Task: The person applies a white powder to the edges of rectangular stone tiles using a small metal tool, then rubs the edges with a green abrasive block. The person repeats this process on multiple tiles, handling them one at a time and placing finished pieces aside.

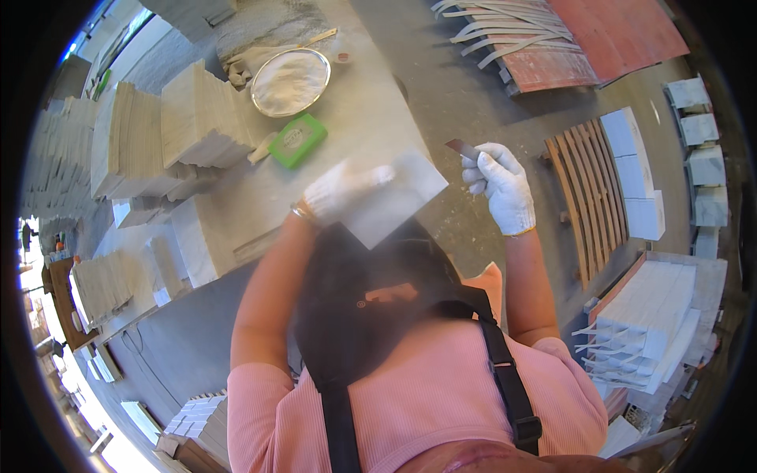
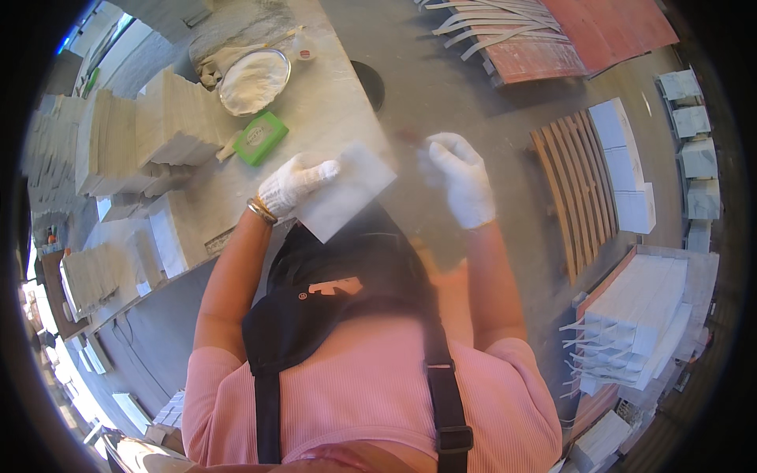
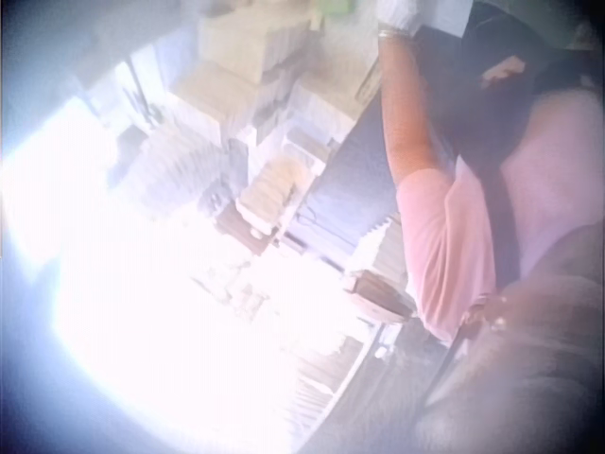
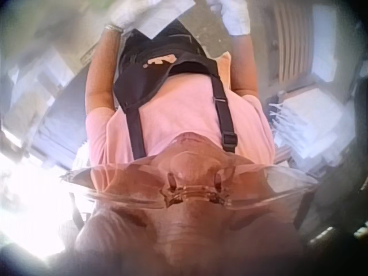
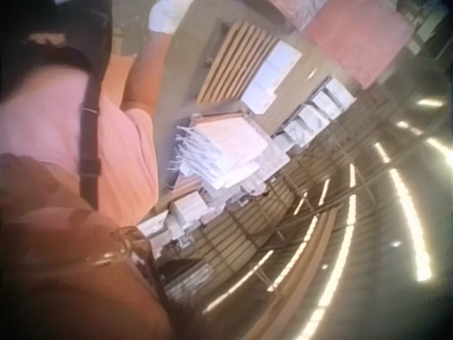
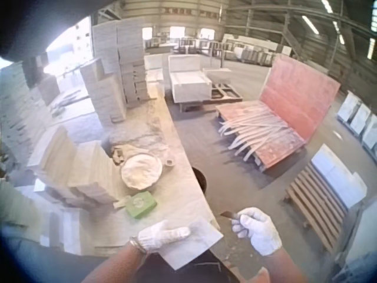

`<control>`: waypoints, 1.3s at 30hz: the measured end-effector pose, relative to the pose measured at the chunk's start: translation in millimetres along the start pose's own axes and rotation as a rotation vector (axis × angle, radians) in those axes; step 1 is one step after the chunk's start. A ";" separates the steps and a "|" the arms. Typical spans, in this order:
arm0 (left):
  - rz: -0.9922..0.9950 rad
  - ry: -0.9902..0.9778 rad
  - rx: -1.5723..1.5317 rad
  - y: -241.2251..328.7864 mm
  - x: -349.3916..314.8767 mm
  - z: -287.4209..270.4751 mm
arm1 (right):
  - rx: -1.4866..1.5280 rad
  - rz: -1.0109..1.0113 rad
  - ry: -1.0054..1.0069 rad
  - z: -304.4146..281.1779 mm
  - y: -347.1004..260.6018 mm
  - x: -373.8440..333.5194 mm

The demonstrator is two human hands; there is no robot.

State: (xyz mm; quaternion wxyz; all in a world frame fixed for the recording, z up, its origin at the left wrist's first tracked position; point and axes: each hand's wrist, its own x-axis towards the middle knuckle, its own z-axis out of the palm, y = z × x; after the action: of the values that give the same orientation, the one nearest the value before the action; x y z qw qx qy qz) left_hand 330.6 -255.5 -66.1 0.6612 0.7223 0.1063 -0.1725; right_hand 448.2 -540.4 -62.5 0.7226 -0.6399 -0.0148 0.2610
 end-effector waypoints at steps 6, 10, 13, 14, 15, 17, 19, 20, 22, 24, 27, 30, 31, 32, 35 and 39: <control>0.163 -0.230 0.596 16.3 70.2 -28.2 | 0.071 0.022 0.012 -13.8 38.7 0.3; 0.176 -0.129 0.817 22.7 93.8 -14.3 | 0.125 0.104 0.023 -18.3 55.7 -0.7; 0.165 0.025 0.965 25.1 93.5 -0.9 | 0.044 0.096 0.027 -16.4 61.7 0.6; 0.174 0.063 1.000 25.3 91.0 2.4 | 0.025 0.087 0.012 -15.1 62.2 1.9; 0.184 0.101 1.035 24.9 87.8 6.2 | 0.017 0.093 0.008 -13.5 62.4 4.2; 0.255 0.209 1.099 21.0 78.2 16.1 | 0.018 0.072 -0.032 -9.7 61.4 10.7; 0.324 0.304 1.101 13.2 64.7 26.2 | -0.055 0.062 -0.057 -5.5 60.2 18.3; 0.355 0.341 1.073 7.5 56.5 32.5 | -0.090 0.059 -0.068 -3.7 60.0 21.6; 0.428 0.401 1.048 -2.0 47.9 39.4 | -0.090 0.047 -0.091 0.2 62.5 27.0; 0.507 0.455 1.065 -9.9 45.4 41.6 | -0.127 0.045 -0.076 -3.1 67.2 27.4; 0.522 0.442 1.044 -16.2 47.6 36.4 | -0.228 0.062 -0.002 -19.9 78.7 22.3; 0.549 0.353 1.017 -15.9 48.9 29.2 | -0.307 0.068 0.096 -47.8 89.2 11.4; 0.577 0.351 1.003 -15.0 48.5 28.4 | -0.333 0.053 0.133 -56.6 91.1 6.6; 0.580 0.339 0.992 -13.4 48.2 27.3 | -0.380 0.081 0.212 -62.3 92.7 2.9; 0.573 0.281 0.977 -8.2 47.5 24.3 | -0.303 -0.025 0.170 -69.4 87.7 -5.2; 0.556 0.221 0.966 -3.9 49.9 19.1 | -0.199 -0.095 0.082 -52.3 67.0 0.7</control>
State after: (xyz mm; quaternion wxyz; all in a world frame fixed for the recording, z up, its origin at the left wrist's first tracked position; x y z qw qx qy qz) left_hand 372.9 -277.7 -90.4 0.2610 0.9574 -0.1105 0.0556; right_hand 443.4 -585.1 -134.6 0.6669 -0.7173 -0.0416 0.1975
